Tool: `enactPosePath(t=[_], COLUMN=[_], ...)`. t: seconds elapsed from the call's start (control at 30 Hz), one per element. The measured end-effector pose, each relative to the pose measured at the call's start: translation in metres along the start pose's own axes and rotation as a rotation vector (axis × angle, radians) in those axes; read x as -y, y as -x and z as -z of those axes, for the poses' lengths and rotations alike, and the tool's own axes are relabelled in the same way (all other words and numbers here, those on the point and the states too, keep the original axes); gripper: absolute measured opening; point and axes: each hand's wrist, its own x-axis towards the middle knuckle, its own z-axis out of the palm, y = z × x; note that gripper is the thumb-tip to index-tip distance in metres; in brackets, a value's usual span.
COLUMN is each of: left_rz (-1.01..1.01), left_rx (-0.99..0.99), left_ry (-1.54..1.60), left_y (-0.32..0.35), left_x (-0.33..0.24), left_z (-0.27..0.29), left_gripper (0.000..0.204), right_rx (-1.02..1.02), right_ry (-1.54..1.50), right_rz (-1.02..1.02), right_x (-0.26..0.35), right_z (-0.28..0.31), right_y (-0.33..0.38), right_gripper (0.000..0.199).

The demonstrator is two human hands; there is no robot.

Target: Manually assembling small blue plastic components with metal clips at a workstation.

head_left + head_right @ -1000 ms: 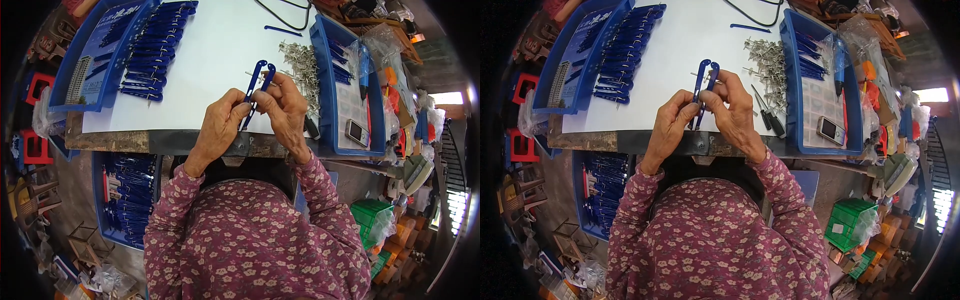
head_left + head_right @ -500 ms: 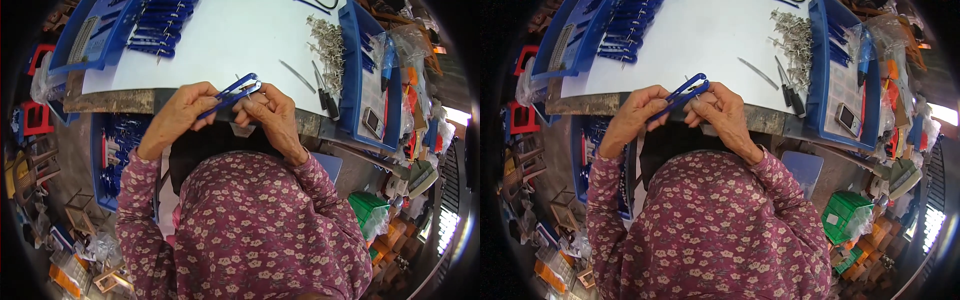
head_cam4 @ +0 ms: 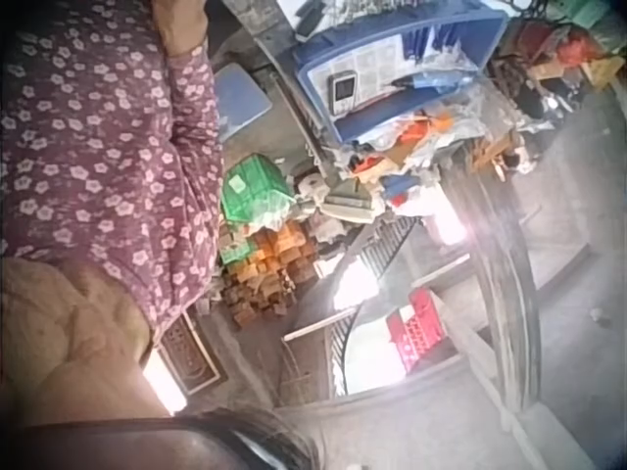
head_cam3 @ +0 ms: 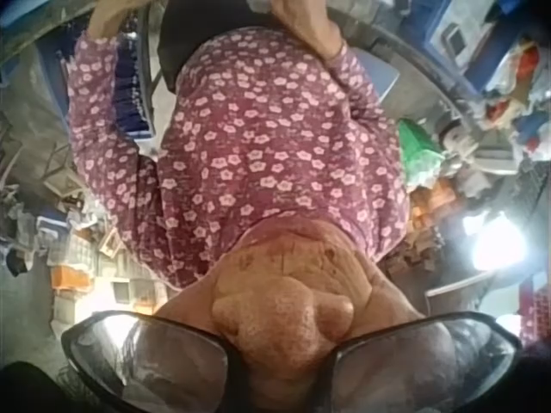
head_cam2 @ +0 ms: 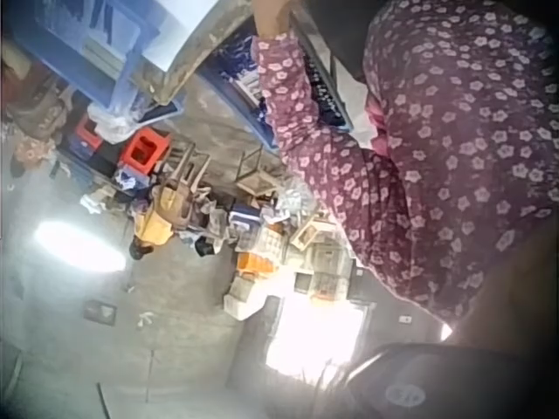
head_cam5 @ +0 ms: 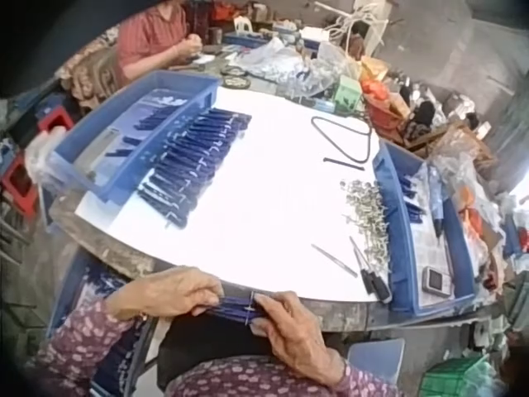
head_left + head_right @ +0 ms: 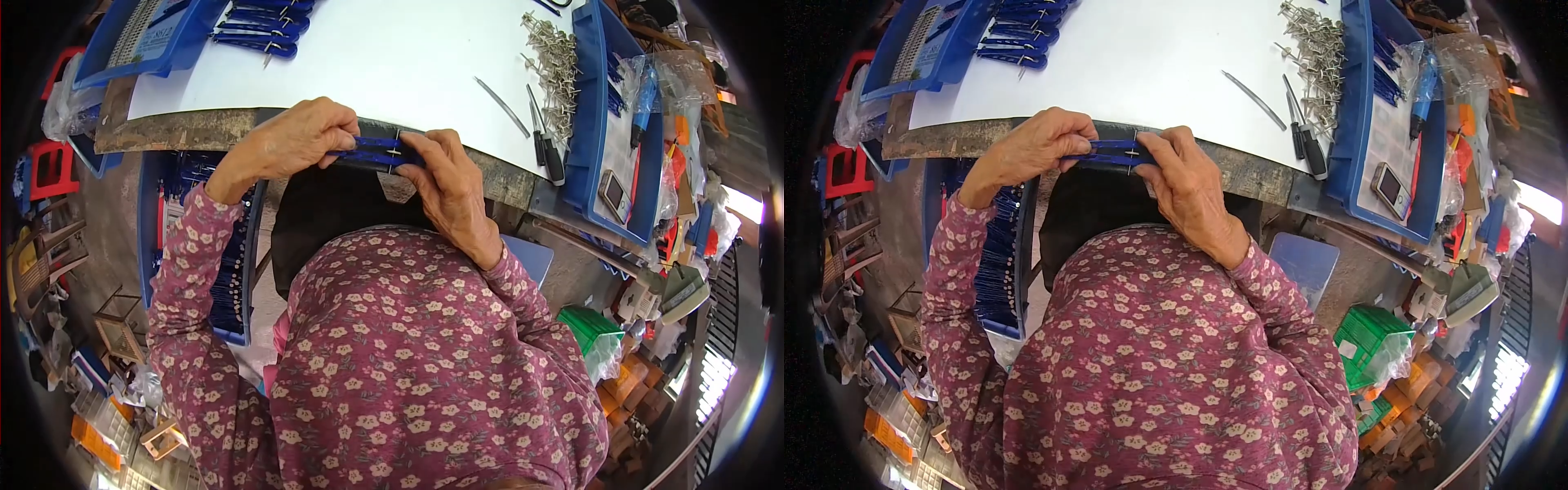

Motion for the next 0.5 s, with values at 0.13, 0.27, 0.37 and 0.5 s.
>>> enactPosePath(t=[0.13, 0.27, 0.37, 0.5], left_rz=[-0.065, -0.081, 0.023, 0.014], left_rx=[-0.027, -0.05, -0.131, -0.237], left_ry=[-0.054, 0.027, 0.155, 0.076], left_y=[-0.003, 0.001, 0.007, 0.023], left_x=[0.008, 0.013, 0.018, 0.03], left_z=[0.001, 0.006, 0.011, 0.03], left_gripper=[0.02, 0.016, 0.011, 0.009], right_rx=[-0.023, -0.031, -0.029, -0.001], right_ry=[0.066, 0.061, 0.057, -0.002], right_rz=[0.068, 0.119, 0.125, 0.163], right_x=[-0.006, -0.008, -0.003, 0.01], right_z=[-0.005, -0.01, -0.017, -0.035], right_y=[-0.002, -0.006, -0.013, -0.033], right_gripper=[0.04, 0.04, 0.037, 0.032])
